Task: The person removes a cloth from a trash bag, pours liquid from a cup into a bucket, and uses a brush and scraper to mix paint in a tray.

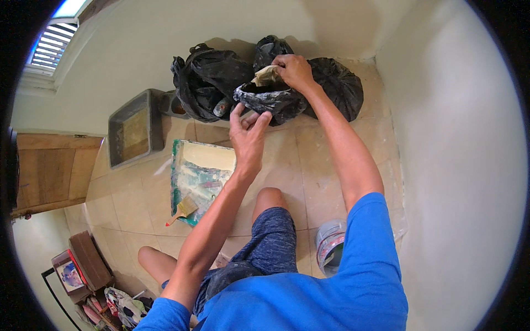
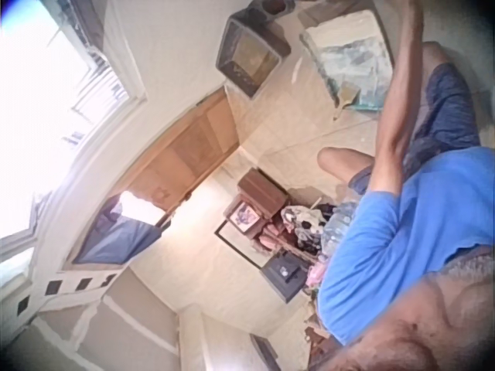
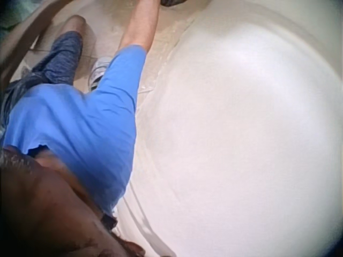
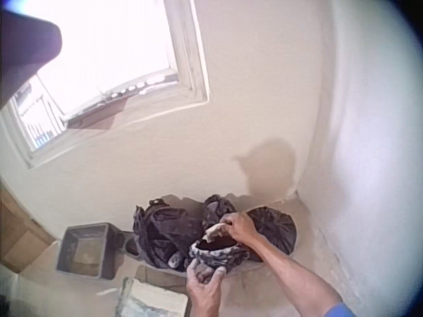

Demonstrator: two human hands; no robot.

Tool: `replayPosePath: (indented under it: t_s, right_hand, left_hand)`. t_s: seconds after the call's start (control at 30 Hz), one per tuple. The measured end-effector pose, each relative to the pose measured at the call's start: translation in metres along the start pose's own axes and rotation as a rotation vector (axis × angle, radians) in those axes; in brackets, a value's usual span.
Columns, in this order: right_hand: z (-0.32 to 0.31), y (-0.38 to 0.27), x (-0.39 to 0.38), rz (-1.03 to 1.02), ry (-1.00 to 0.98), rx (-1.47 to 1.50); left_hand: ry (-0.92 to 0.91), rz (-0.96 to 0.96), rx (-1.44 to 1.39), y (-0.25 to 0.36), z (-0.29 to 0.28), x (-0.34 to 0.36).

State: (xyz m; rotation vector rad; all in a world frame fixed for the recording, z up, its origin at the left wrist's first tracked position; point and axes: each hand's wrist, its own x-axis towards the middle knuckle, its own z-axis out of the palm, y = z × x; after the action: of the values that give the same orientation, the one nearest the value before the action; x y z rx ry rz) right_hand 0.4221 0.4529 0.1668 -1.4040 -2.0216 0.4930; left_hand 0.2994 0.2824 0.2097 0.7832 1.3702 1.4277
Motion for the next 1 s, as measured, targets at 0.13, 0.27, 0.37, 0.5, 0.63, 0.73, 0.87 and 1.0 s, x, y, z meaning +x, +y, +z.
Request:
replayPosePath:
  t_s: [0.13,0.27,0.37,0.5,0.63,0.73,0.87,1.0]
  right_hand:
    - [0.004,-0.003,0.002,-0.047,0.034,-0.035]
    - [-0.002,-0.011,0.012,-0.016,0.103,-0.038]
    - [-0.01,-0.018,0.03,-0.036,0.124,0.001]
    - [0.008,-0.017,0.021,-0.095,0.086,0.126]
    - [0.045,-0.014,-0.007,-0.133,-0.04,0.024]
    - [0.043,-0.023,-0.008,-0.085,-0.083,0.041]
    - [0.037,-0.019,-0.008,-0.051,-0.071,0.081]
    - [0.019,-0.035,-0.004,-0.04,0.106,0.083]
  left_hand:
    - [-0.009,-0.005,0.058,-0.015,-0.041,-0.028]
    - [-0.095,-0.053,0.237,-0.051,-0.098,-0.061]
    - [-0.096,-0.054,0.339,-0.067,-0.124,-0.066]
    - [-0.036,0.079,0.278,-0.045,-0.103,-0.047]
    - [0.004,0.171,0.208,-0.008,-0.064,-0.024]
    - [-0.038,0.227,0.2,-0.008,-0.066,-0.02]
    - [-0.058,0.138,0.318,-0.033,-0.103,-0.047]
    - [0.022,0.02,0.399,-0.061,-0.174,-0.087]
